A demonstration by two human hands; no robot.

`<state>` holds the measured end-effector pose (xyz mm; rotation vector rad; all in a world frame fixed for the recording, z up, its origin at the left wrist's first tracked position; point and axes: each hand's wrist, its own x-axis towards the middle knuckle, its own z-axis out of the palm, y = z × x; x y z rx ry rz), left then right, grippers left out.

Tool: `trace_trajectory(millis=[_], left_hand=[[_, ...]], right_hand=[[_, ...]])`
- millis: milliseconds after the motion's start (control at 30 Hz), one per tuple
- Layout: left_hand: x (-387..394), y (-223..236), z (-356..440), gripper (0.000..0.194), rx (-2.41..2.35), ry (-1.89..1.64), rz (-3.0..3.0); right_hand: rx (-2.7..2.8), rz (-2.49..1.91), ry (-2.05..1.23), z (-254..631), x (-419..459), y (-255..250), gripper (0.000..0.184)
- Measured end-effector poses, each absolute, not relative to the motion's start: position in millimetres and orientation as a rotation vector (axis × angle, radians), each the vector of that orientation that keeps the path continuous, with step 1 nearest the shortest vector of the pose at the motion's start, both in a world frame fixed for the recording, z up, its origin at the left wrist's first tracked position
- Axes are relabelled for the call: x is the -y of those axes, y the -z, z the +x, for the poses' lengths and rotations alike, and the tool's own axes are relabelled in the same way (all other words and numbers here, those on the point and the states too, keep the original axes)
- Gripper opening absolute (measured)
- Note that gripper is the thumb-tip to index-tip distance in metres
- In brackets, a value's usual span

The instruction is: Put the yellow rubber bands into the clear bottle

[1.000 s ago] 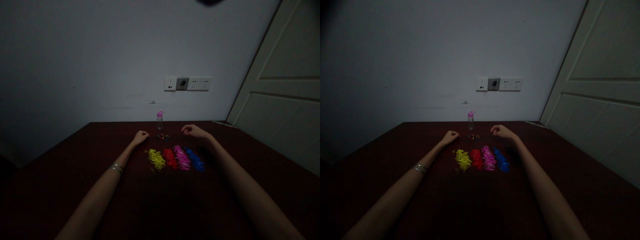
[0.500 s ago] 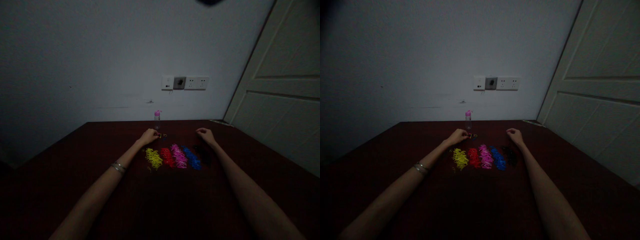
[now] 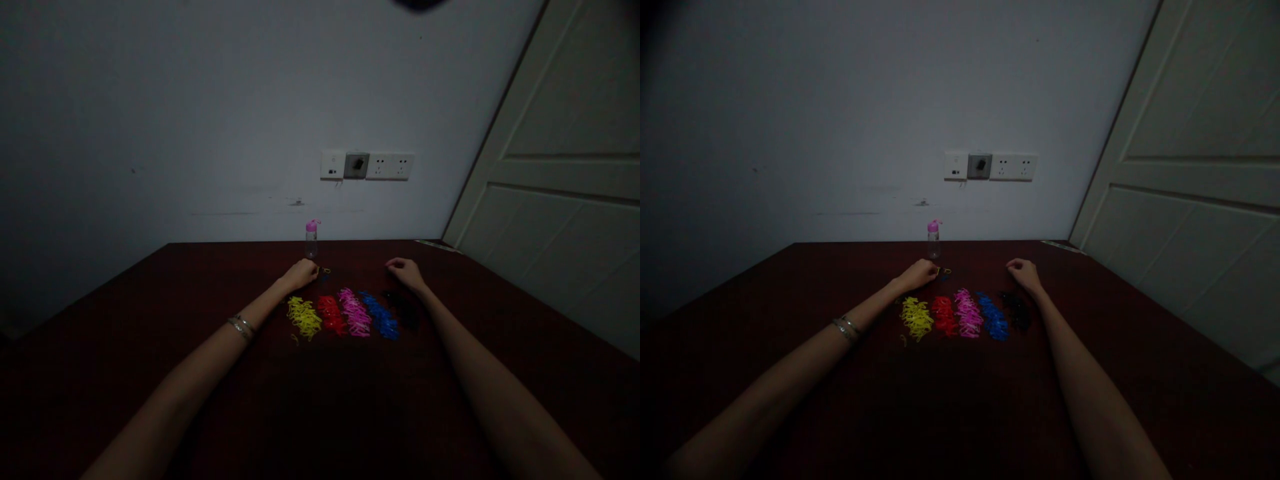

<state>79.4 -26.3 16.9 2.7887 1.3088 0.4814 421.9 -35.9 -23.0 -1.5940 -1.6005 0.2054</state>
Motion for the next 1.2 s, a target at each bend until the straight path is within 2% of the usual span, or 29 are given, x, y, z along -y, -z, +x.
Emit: trace_trajectory(millis=[567,1000,1200], left_hand=[[17.0,-40.7,63.1,0.020,-1.186,-0.690,2.361],[50.6,-46.0,85.0,0.026,-0.907,-0.254,2.187],[38.1,-42.7,76.4,0.028,-1.067,-0.470,2.060]], right_hand=[[1.642,-1.643,-0.182,423.0,34.0,24.4,0.023],[1.629,-1.682,-0.205,419.4,39.0,20.8,0.022],[1.648,-1.671,-0.178,419.6,40.2,20.8,0.022]])
